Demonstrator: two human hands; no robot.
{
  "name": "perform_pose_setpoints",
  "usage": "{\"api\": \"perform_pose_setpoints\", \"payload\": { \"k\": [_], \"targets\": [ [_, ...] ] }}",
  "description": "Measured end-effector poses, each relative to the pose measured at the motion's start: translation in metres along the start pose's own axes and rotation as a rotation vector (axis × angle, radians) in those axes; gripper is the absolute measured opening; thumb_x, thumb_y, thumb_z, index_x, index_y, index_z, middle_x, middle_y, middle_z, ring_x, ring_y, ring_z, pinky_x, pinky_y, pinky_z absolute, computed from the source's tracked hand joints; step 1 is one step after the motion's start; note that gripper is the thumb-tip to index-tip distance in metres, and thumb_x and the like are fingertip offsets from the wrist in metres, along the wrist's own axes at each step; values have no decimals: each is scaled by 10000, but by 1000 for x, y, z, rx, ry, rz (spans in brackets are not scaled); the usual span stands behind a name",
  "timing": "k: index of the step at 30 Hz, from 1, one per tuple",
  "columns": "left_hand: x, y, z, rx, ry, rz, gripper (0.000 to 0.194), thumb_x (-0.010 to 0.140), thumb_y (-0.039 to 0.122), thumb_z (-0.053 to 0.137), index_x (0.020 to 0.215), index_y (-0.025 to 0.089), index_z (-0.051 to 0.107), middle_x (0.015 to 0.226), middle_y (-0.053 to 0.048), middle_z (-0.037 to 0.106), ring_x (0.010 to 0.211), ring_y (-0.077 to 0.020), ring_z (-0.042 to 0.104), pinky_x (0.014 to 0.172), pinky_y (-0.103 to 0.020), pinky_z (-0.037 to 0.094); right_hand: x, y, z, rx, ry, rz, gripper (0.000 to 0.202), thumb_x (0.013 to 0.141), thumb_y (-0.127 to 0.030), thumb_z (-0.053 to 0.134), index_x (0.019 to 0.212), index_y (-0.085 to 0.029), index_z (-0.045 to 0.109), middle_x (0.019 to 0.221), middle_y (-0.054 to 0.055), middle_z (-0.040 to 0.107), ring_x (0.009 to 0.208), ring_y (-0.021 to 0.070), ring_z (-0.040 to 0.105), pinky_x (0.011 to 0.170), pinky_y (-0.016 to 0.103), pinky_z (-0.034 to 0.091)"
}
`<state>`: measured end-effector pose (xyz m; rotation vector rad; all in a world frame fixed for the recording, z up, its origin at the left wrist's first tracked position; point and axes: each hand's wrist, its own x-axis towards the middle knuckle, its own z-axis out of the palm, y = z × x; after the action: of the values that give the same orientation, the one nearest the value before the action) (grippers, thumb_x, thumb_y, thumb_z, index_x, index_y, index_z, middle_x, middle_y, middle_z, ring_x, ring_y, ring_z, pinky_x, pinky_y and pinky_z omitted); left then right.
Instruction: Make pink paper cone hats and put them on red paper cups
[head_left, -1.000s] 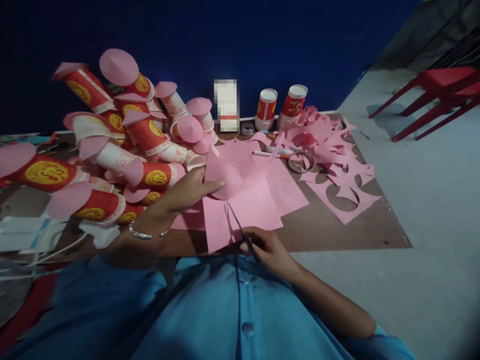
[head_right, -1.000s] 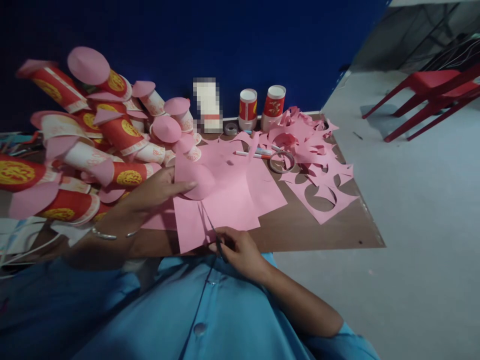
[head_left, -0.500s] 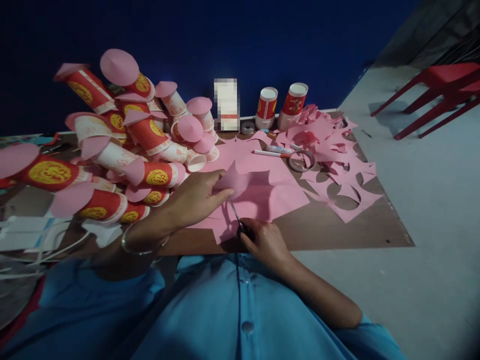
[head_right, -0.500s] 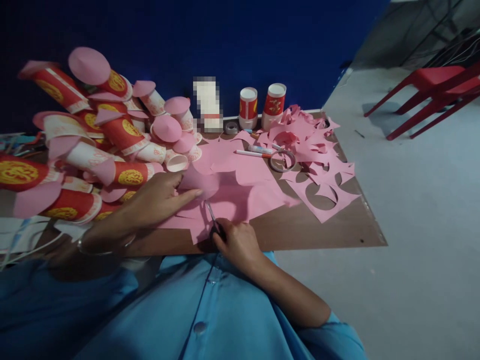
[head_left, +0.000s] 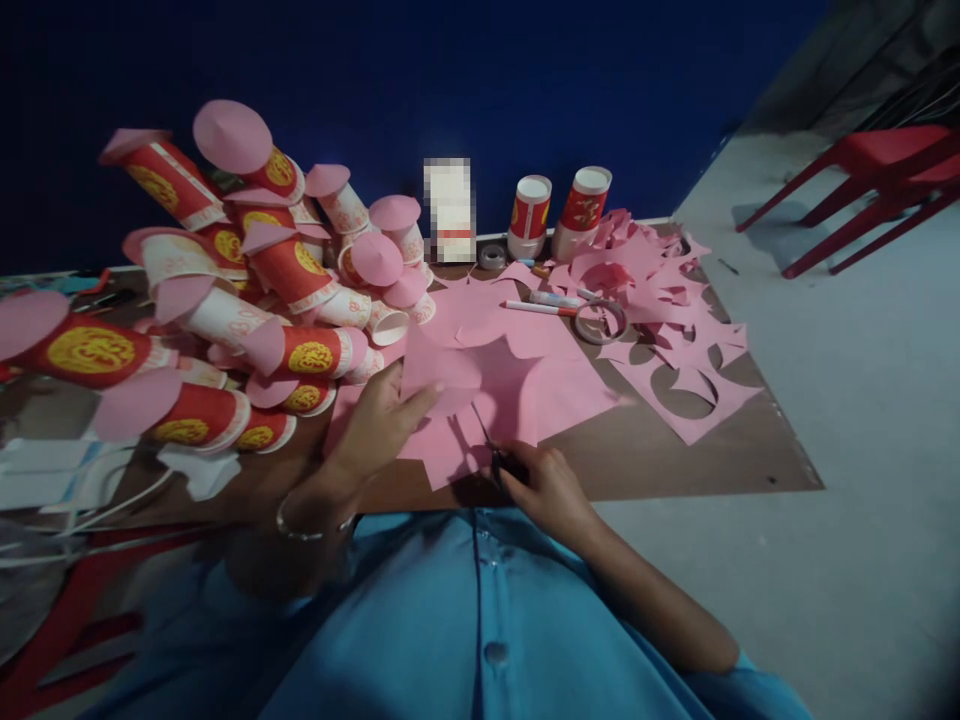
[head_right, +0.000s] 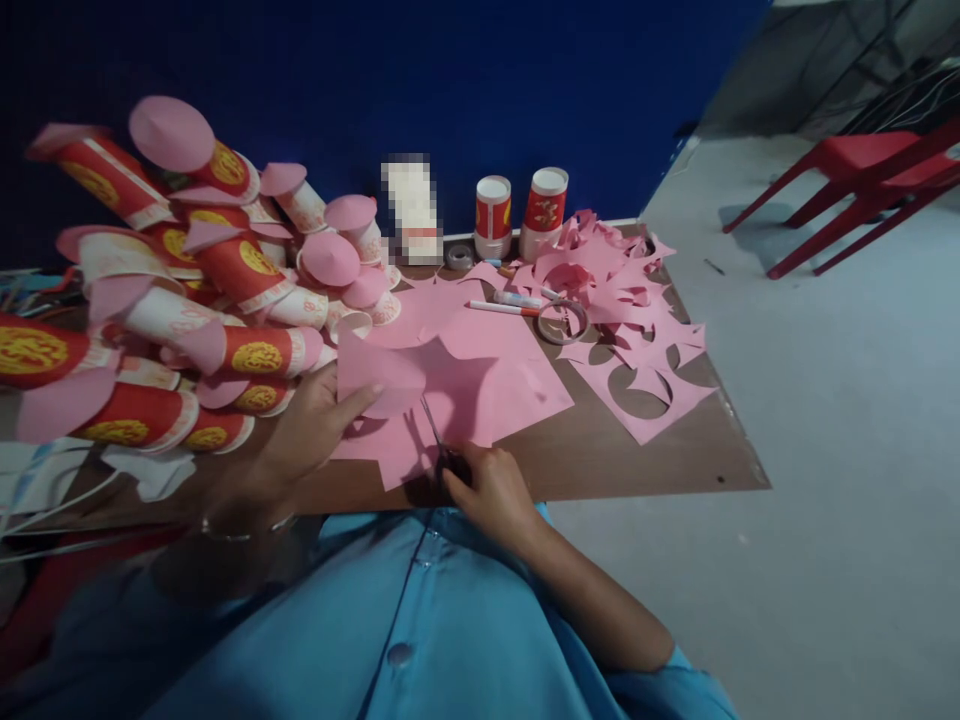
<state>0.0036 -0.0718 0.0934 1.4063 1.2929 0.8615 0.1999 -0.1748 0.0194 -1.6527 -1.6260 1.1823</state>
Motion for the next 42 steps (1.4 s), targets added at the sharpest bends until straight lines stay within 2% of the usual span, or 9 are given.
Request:
{"api": "perform_pose_setpoints", "payload": {
  "k": [3,6,10,15,24,28,33,38,42],
  "targets": [
    [0,-20,3,-288,24,-146,433,745,411,858,1071,160,720,979,-72,787,804,-204,716,628,-256,539,-5,6,-1,270,-57,9,346,912,-409,676,1166,-190,762,781,32,751,698,184,669,654,276,470],
    [-1,-29,5,-490,3,-244,499,711,364,879,1126,151,702,984,-82,799,876,-235,759,692,-309,613,-6,9,1,499,-105,5,390,898,-492,714,1137,-188,756,724,1,684,638,143,603,612,260,454],
    [1,-36,5,-607,-22,-300,487,721,314,872,1142,143,698,952,-91,808,937,-273,784,783,-411,672,-2,5,-1,599,-119,13,470,886,-574,734,1149,-185,733,699,-15,631,625,126,559,588,247,432],
    [2,-42,2,-613,-23,-300,449,731,292,872,1126,142,720,989,-107,811,903,-274,791,659,-334,679,8,3,-12,609,-172,-10,526,863,-643,742,1112,-179,728,683,-18,625,598,110,512,578,240,412],
    [4,-40,3,-618,-78,-290,374,699,302,880,988,110,740,936,-129,811,878,-290,785,591,-308,651,20,-3,-23,591,-189,1,509,826,-643,776,1058,-192,742,700,-34,549,621,110,476,588,242,417],
    [4,-41,8,-630,-77,-271,371,667,309,896,949,117,751,881,-115,811,926,-306,787,705,-344,661,24,-2,-20,560,-142,-16,495,840,-625,766,1081,-195,721,707,-36,526,614,104,443,560,238,398],
    [3,-41,10,-615,-55,-270,422,639,314,913,984,128,756,935,-115,818,986,-305,782,824,-363,640,28,-1,-18,535,-122,-31,495,857,-592,755,1144,-191,706,708,-36,520,605,105,443,545,237,412],
    [1,-37,9,-605,-88,-245,434,646,301,902,1024,143,760,1016,-120,820,1007,-310,775,795,-343,632,30,-3,-19,521,-121,-19,502,852,-576,763,1172,-194,696,736,-22,566,619,112,472,547,238,429],
    [1,-34,9,-575,-102,-238,429,660,308,898,1028,136,764,985,-122,820,990,-310,776,765,-331,625,30,-4,-20,520,-110,-23,523,848,-590,763,1175,-187,700,732,-21,564,610,111,471,547,243,422]
  ]
}}
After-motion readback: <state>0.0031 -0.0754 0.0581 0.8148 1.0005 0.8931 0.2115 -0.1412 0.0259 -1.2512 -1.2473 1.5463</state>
